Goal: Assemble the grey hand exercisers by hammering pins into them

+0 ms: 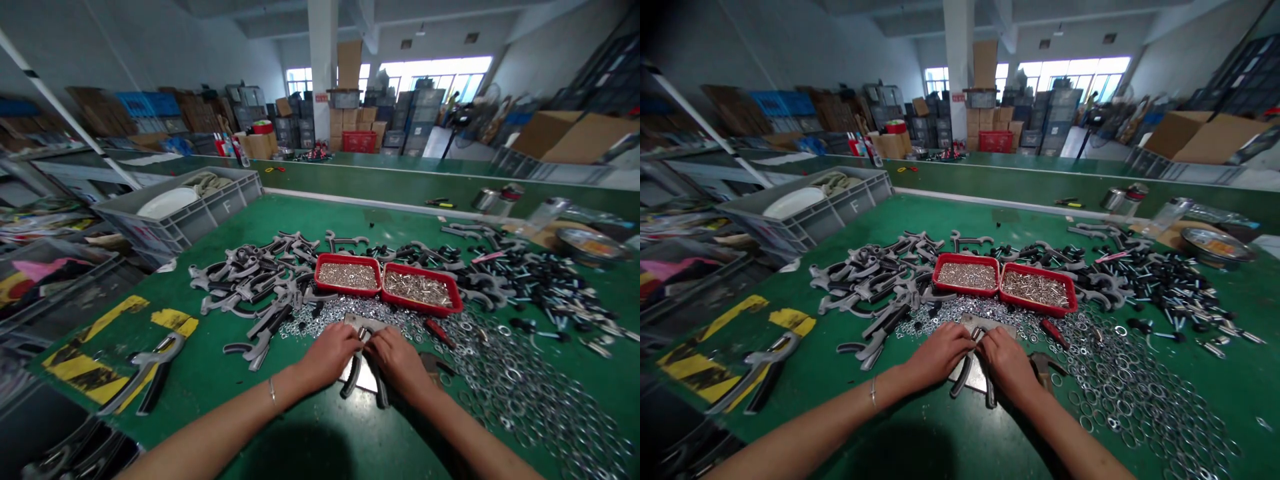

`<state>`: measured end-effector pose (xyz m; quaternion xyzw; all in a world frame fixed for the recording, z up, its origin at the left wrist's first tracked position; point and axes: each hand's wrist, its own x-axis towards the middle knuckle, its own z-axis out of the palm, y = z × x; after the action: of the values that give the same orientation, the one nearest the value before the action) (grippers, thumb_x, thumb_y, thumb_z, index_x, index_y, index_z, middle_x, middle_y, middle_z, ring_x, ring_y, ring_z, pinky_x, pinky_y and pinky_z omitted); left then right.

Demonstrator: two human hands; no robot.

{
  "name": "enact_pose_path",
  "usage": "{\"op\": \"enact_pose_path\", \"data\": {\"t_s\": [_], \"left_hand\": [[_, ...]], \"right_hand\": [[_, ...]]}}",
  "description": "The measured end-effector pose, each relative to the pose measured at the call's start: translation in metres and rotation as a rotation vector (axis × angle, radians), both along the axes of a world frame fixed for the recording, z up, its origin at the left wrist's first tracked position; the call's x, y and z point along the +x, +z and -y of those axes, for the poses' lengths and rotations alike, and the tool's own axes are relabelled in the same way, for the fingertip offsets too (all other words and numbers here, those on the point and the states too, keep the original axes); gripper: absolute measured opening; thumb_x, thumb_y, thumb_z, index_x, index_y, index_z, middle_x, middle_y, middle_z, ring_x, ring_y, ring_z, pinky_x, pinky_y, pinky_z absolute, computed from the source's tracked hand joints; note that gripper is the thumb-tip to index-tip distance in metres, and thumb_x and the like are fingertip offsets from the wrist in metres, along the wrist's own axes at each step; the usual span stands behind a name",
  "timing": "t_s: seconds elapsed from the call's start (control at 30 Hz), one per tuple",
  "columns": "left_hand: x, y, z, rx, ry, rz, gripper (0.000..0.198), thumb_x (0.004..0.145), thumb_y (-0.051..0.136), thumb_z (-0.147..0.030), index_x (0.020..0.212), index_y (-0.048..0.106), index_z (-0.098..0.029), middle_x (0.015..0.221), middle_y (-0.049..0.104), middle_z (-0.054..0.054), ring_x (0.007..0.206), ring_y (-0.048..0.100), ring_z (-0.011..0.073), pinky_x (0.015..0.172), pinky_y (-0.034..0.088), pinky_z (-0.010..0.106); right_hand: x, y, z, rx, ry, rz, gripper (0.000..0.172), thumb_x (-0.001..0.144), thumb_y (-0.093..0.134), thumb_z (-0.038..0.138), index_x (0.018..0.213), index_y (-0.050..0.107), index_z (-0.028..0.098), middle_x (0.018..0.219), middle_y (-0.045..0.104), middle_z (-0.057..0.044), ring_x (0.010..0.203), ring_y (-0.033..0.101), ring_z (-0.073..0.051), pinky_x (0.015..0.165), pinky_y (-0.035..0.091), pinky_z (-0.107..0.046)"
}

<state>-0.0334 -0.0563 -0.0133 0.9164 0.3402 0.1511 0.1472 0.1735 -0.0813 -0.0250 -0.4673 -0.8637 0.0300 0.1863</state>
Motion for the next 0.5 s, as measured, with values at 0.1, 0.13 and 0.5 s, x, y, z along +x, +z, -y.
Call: {"op": "enact_pose_path", "data": {"t_s": [0.1,0.13,0.5], "left_hand": [[-0.009,0.004,-0.008,-0.163,0.132,0.192,0.020,0.095,0.054,-0.020,0.112,0.065,-0.018,0.110,0.062,0.006,0.107,0.056,0.0195,0.098,0.043,0.032],[-0.012,0.009,-0.014,-0.175,0.166,0.237,0.020,0.095,0.053,-0.019,0.112,0.064,-0.017,0.110,0.062,0.007,0.107,0.056,0.0187,0.098,0.044,0.031],[-0.004,0.049,-0.159,-0.059,0.359,-0.020,0.008,0.088,0.063,-0.016,0.089,0.069,-0.011,0.097,0.068,0.014,0.104,0.062,0.0258,0.098,0.043,0.041]], "right_hand": [[-0.006,0.006,-0.001,0.013,0.044,0.060,0.021,0.096,0.046,0.014,0.090,0.066,0.016,0.087,0.067,-0.010,0.084,0.058,-0.024,0.074,0.051,-0.036],[-0.007,0.009,-0.002,0.013,0.058,0.076,0.022,0.095,0.046,0.011,0.091,0.067,0.016,0.088,0.067,-0.011,0.084,0.058,-0.025,0.074,0.051,-0.037],[0.087,0.010,0.091,-0.388,-0.572,0.091,0.031,0.082,0.055,0.056,0.083,0.060,0.026,0.085,0.069,-0.014,0.080,0.067,-0.036,0.071,0.052,-0.050]]}}
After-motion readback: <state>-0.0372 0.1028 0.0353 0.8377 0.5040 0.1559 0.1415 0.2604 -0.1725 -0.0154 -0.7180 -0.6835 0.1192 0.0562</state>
